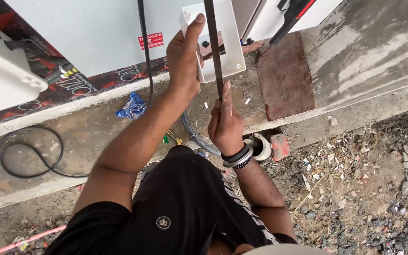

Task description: The person sits on the ground holding a white plastic electrical junction box and first scores and cuts a rectangular opening in its side with a utility knife. They then saw out and enlarge the opening using a hacksaw blade, briefly use pliers, and finally hold the box up against a wall-mounted enclosure to check the fit.

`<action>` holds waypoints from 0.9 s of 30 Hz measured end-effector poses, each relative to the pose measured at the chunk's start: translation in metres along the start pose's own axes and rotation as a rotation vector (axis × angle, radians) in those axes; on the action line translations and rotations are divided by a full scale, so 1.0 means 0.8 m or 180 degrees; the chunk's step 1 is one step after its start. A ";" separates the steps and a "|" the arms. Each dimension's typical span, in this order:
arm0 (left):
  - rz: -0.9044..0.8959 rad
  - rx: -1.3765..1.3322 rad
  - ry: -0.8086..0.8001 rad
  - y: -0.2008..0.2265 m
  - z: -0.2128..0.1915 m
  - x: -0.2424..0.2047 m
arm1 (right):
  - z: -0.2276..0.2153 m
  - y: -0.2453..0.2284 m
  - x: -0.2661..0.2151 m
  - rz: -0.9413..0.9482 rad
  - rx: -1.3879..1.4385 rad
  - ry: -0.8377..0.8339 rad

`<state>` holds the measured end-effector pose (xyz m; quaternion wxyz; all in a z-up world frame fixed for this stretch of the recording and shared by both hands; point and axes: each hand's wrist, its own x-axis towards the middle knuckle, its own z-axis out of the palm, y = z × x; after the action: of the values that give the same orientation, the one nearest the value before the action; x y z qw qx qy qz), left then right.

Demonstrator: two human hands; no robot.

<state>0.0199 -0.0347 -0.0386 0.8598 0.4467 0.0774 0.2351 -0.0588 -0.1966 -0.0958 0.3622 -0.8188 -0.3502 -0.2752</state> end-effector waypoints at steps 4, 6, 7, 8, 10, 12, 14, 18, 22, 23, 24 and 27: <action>0.0107 -0.0329 -0.0174 -0.008 -0.003 -0.001 | 0.005 0.002 0.002 -0.0110 0.0073 0.0018; 0.0063 -0.0565 -0.0252 -0.007 -0.002 -0.003 | 0.007 0.003 0.002 0.0062 -0.0058 -0.0096; 0.0048 -0.0562 -0.0250 -0.010 -0.002 -0.002 | 0.005 -0.002 0.005 0.0076 -0.0060 -0.0101; 0.0258 -0.0504 -0.0139 -0.013 -0.002 -0.001 | 0.004 -0.007 0.010 0.0191 -0.0170 -0.0192; 0.0455 -0.0441 -0.0033 -0.017 -0.005 0.002 | 0.001 -0.015 0.015 0.0320 -0.0283 -0.0285; 0.0859 0.0035 0.0143 -0.021 -0.011 0.007 | 0.000 -0.022 0.020 0.0802 -0.0564 -0.0723; 0.0911 -0.0090 0.0069 -0.016 -0.007 0.008 | -0.002 -0.026 0.022 0.0574 -0.0441 -0.0561; 0.0997 -0.0459 -0.0043 -0.016 -0.009 0.012 | 0.006 -0.018 0.023 0.0408 -0.0532 -0.0525; 0.0972 -0.0554 0.0409 -0.061 -0.030 0.033 | 0.047 0.017 -0.031 0.0439 -0.0395 -0.0463; 0.0871 -0.0506 0.0288 -0.058 -0.032 0.023 | 0.065 0.033 -0.066 0.0844 -0.0381 -0.0767; 0.0790 -0.0527 0.0101 -0.055 -0.028 0.020 | 0.083 0.054 -0.094 0.1216 -0.0435 -0.1013; 0.0941 -0.0641 -0.0429 0.014 0.006 0.046 | 0.106 0.199 -0.381 0.1989 -0.0797 -0.1776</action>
<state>0.0501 -0.0151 -0.0244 0.8594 0.3797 -0.0708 0.3350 -0.1029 -0.3228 -0.4240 0.2175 -0.9660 -0.1340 0.0390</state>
